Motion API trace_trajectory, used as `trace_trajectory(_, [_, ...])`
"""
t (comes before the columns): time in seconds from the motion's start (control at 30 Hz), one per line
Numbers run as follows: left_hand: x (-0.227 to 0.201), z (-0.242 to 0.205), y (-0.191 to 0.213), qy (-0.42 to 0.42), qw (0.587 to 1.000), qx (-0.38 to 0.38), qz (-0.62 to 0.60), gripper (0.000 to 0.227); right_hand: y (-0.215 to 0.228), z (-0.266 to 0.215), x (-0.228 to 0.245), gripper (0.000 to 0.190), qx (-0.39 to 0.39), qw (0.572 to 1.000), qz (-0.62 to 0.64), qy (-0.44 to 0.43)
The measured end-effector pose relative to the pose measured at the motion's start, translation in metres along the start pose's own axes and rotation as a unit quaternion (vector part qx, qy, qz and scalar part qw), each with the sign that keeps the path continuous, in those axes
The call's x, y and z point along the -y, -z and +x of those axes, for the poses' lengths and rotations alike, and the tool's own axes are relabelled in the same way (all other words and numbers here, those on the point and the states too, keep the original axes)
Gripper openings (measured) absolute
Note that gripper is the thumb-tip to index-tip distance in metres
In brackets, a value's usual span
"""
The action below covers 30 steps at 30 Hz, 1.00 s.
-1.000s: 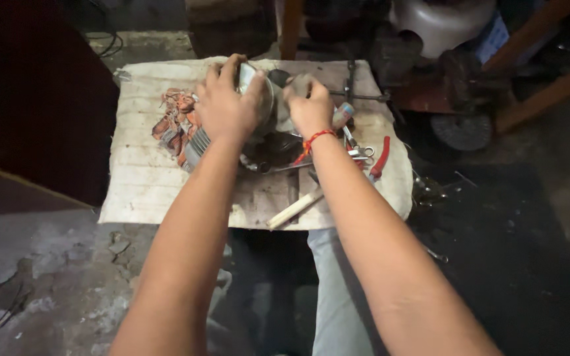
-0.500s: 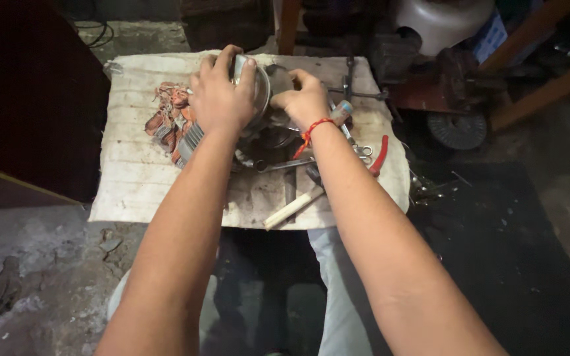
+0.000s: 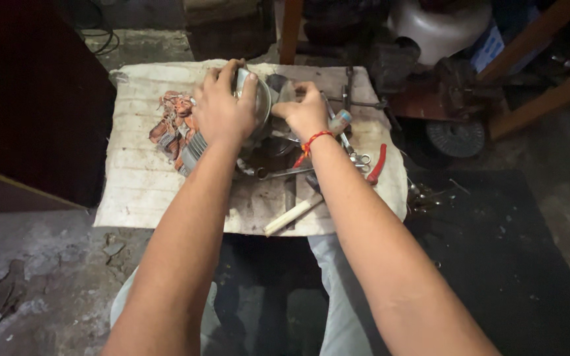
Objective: The person works on a metallic engine component using a wrench and pliers. They use a wrench to loosen or tighten bolts on the top of the cylinder-shaped object and handle small metal pieces by hand.
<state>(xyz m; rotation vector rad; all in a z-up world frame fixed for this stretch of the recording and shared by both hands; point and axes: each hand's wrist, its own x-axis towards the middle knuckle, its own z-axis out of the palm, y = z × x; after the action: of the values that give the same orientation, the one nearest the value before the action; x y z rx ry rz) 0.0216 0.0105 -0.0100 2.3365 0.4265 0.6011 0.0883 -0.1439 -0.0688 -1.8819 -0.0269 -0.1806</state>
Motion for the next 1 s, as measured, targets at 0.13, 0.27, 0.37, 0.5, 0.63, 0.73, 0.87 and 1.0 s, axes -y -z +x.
trace_trajectory(0.13, [0.002,0.0,-0.002,0.002,1.0,0.002,0.001,0.053,-0.003,-0.001,-0.004,0.063,0.022,0.999,0.011,-0.036])
trace_trajectory(0.27, [0.004,-0.002,-0.004,-0.001,1.0,-0.001,0.008,0.055,-0.002,-0.002,-0.009,0.054,-0.029,0.998,-0.02,0.049])
trace_trajectory(0.37, [0.003,-0.004,-0.003,-0.002,1.0,0.001,0.008,0.056,0.002,-0.007,-0.006,0.05,0.005,1.0,-0.009,0.024])
trace_trajectory(0.5, [0.005,-0.004,-0.005,-0.01,1.0,-0.002,0.014,0.056,0.004,-0.011,0.002,0.052,0.01,0.999,-0.035,0.002])
trace_trajectory(0.63, [0.007,-0.005,-0.009,-0.015,1.0,-0.015,0.016,0.057,0.003,-0.01,0.001,0.044,0.031,0.999,-0.022,0.0])
trace_trajectory(0.73, [0.007,-0.001,-0.007,-0.019,1.0,-0.02,0.012,0.059,0.004,-0.01,-0.001,0.049,0.042,0.999,-0.011,-0.017])
trace_trajectory(0.87, [0.002,-0.005,-0.006,-0.027,0.999,-0.02,0.02,0.058,0.005,-0.01,-0.002,0.049,0.038,0.999,-0.035,-0.001])
trace_trajectory(1.0, [0.005,-0.01,-0.005,-0.028,0.999,-0.008,0.019,0.057,0.002,-0.014,-0.015,0.044,0.017,0.999,-0.026,0.031])
